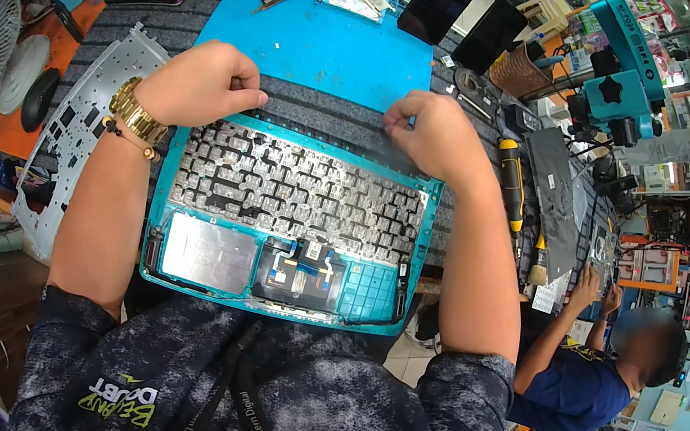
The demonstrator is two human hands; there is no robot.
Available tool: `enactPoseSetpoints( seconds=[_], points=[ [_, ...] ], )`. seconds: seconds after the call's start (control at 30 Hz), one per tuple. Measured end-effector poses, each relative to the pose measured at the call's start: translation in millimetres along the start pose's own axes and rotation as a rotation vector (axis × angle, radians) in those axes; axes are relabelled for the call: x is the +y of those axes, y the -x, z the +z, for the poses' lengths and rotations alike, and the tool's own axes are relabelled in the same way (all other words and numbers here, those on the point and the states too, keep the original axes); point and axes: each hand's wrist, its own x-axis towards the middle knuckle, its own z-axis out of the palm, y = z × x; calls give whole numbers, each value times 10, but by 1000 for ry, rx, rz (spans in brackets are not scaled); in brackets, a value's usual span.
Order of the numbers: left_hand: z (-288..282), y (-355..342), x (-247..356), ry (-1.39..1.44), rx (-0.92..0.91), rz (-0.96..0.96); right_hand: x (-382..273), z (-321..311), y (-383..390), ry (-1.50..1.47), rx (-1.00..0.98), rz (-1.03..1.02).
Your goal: The person removes small metal components and brackets from the interior of a laptop chassis, turns the laptop over to inspect the keyboard side, and uses a black tool to adjust or remove components along the top edge of the keyboard area.
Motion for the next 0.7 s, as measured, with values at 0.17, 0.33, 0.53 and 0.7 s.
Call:
enactPoseSetpoints(
  seconds=[0.17,0.33,0.53,0.7],
  points=[
    [6,-6,-8,-6,5,10,-92,66,55,82,1,-24],
    [0,-8,-8,-9,-2,7,-120,127,73,143,42,-66],
    [29,-3,-24,-16,34,39,-138,152,60,161,42,-66],
    [36,5,-45,-10,52,74,-196,177,71,204,24,-45]
  ],
)
